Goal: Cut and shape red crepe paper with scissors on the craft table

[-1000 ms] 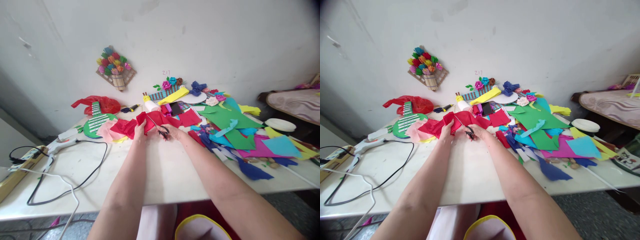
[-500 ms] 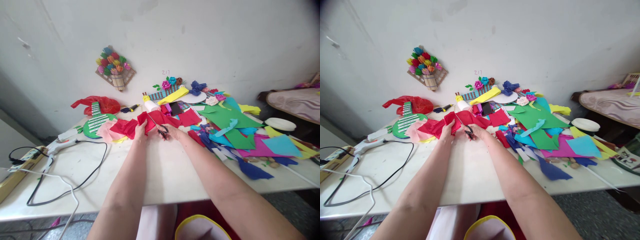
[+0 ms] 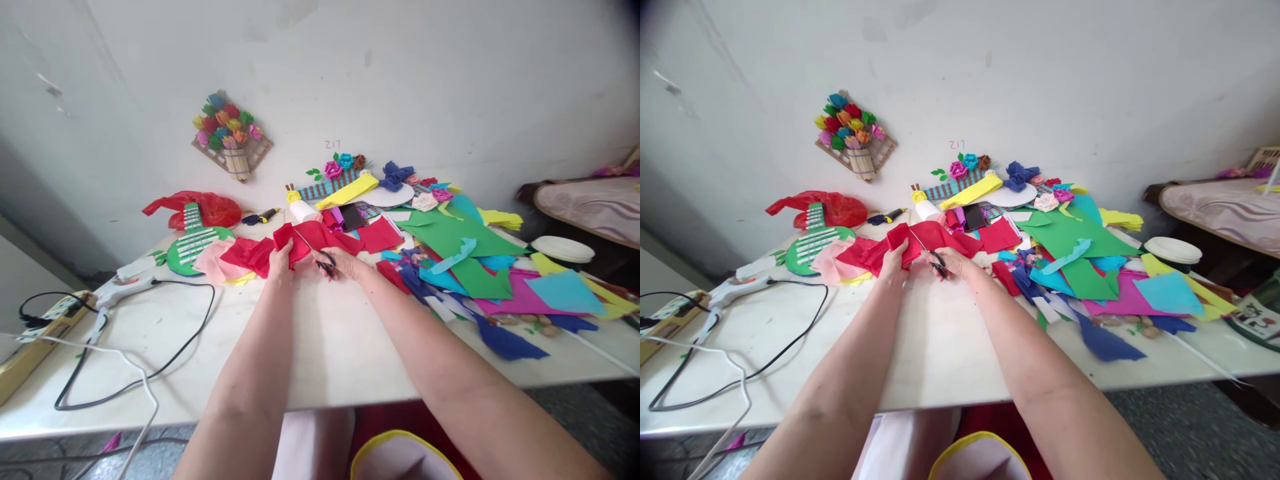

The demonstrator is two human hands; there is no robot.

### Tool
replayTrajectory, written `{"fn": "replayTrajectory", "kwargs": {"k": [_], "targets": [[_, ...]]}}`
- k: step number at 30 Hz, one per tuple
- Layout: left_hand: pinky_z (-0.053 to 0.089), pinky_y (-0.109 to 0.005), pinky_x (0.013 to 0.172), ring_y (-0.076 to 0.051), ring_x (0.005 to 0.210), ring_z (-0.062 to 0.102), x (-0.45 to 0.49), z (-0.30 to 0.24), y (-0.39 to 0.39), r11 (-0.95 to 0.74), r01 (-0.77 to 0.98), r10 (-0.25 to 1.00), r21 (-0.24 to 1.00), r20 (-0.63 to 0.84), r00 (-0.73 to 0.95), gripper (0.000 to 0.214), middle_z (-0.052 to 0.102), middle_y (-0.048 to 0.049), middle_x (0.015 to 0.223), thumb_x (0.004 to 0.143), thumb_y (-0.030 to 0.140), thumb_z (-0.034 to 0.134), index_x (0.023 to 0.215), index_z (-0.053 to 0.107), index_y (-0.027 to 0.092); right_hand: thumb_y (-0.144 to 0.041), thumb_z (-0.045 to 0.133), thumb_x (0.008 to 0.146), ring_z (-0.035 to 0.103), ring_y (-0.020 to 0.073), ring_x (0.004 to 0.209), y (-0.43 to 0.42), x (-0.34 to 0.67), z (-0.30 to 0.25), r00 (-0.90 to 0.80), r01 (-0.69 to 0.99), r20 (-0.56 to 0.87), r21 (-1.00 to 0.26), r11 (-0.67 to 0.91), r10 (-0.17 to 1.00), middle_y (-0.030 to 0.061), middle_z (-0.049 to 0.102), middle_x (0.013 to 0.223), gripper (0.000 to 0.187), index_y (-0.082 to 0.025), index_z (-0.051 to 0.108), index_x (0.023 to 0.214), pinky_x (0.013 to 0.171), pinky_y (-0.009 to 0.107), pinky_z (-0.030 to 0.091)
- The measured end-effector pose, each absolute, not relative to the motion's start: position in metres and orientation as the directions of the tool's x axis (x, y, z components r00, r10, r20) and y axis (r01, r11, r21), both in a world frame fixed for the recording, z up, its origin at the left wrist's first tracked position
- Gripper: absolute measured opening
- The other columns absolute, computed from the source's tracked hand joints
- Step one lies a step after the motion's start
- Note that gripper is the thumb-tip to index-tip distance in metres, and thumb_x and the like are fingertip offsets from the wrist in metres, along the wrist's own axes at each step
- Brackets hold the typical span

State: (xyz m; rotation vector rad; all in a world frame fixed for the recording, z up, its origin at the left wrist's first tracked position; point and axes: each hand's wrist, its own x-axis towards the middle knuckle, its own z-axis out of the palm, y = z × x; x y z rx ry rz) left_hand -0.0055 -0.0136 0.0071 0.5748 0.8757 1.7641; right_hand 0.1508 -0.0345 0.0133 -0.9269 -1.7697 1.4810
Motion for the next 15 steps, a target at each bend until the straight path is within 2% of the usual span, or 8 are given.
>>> {"fn": "replayTrajectory", "kwargs": {"k": [15], "targets": [[0.041,-0.017,0.039,-0.011,0.044,0.056,-0.0093,0.0036,-0.0096,-0.208,-0.601,0.935,0.772,-0.024,-0.354,0.013,0.058,-0.0015,0.054,0.062,0.01,0.066,0.072,0.056,0.01,-0.044,0.058,0.072,0.045,0.0054,0.033,-0.0274,0.1461,0.006,-0.505,0.151,0.072,-0.974,0.171,0.86,-0.0047,0.051,0.048,0.03,-0.015,0.046,0.068,0.026,0.015,0.024]]}}
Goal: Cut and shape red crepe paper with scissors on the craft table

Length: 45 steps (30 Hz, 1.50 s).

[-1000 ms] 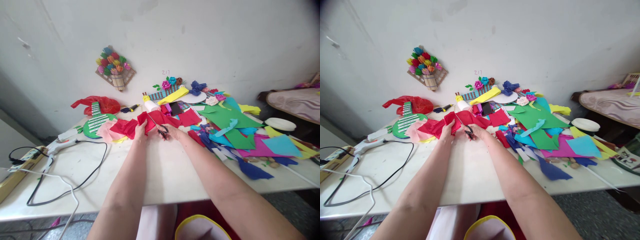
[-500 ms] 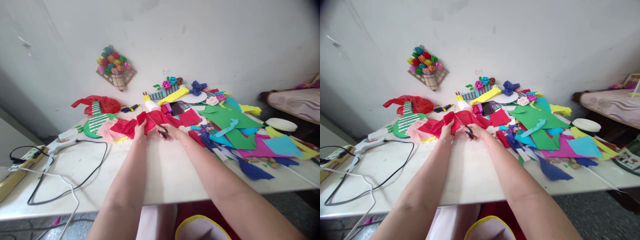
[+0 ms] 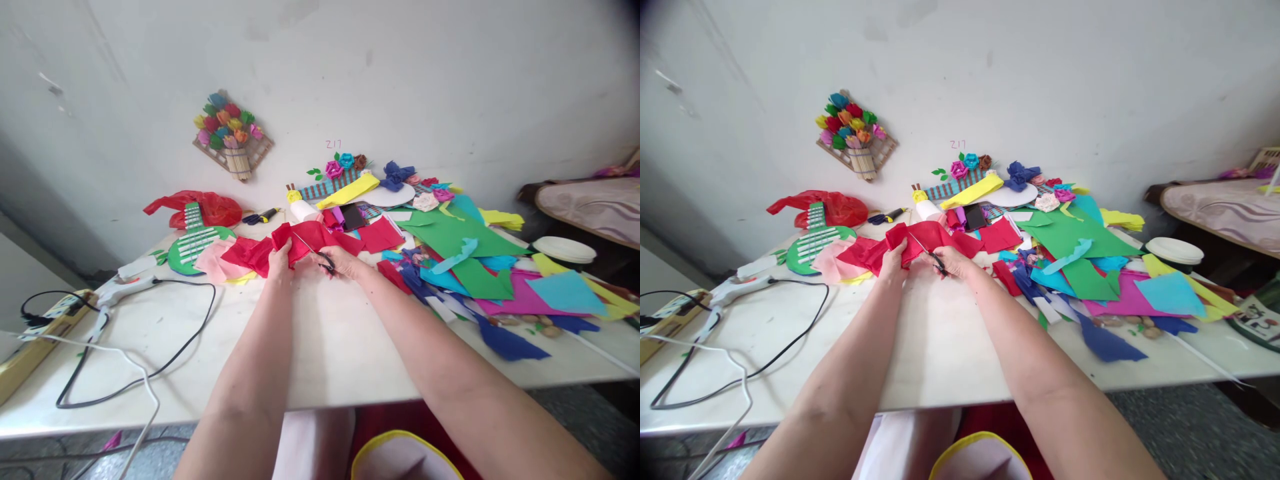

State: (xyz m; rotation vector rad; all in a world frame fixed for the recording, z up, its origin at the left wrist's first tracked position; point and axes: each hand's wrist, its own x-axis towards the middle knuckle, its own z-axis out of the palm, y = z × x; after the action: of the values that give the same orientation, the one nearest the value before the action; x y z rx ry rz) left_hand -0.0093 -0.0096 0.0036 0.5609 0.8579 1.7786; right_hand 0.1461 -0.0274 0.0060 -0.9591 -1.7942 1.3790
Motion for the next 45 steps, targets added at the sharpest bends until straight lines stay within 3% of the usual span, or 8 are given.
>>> {"fn": "replayTrajectory", "kwargs": {"k": [7,14,31,45], "targets": [[0.039,-0.017,0.037,-0.012,0.044,0.056,-0.011,0.002,-0.007,-0.196,-0.6,0.936,0.776,-0.034,-0.349,0.016,0.059,-0.0018,0.055,0.062,0.011,0.067,0.073,0.056,0.011,-0.048,0.056,0.072,0.045,0.0056,0.033,-0.033,0.147,0.012,-0.513,0.125,0.035,-0.985,0.115,0.858,-0.0043,0.051,0.048,0.034,-0.014,0.052,0.075,0.027,0.015,0.023],[0.047,-0.018,0.046,-0.013,0.052,0.06,-0.01,0.005,-0.011,-0.175,-0.637,0.958,0.75,-0.019,-0.286,0.014,0.062,-0.0042,0.061,0.062,0.009,0.066,0.074,0.058,0.01,-0.058,0.05,0.073,0.048,0.0073,0.035,-0.033,0.151,0.012,-0.546,0.095,0.036,-0.99,0.104,0.837,-0.0017,0.054,0.052,0.044,-0.014,0.054,0.08,0.028,0.016,0.025],[0.052,-0.024,0.057,-0.016,0.057,0.063,-0.007,0.004,-0.011,-0.155,-0.677,0.97,0.719,-0.019,-0.243,0.016,0.065,-0.0076,0.068,0.063,0.008,0.067,0.078,0.061,0.008,-0.06,0.05,0.072,0.048,0.0069,0.037,-0.037,0.149,0.013,-0.543,0.052,0.121,-0.983,0.177,0.831,-0.001,0.053,0.051,0.046,-0.014,0.05,0.071,0.032,0.016,0.026],[0.048,-0.018,0.046,-0.013,0.051,0.06,-0.006,0.006,-0.014,-0.178,-0.624,0.957,0.761,-0.014,-0.289,0.013,0.063,-0.004,0.061,0.064,0.01,0.066,0.075,0.058,0.01,-0.06,0.053,0.069,0.045,0.006,0.038,-0.039,0.146,0.013,-0.537,0.023,0.133,-0.985,0.172,0.833,-0.0025,0.051,0.05,0.045,-0.015,0.047,0.067,0.034,0.017,0.03]]}}
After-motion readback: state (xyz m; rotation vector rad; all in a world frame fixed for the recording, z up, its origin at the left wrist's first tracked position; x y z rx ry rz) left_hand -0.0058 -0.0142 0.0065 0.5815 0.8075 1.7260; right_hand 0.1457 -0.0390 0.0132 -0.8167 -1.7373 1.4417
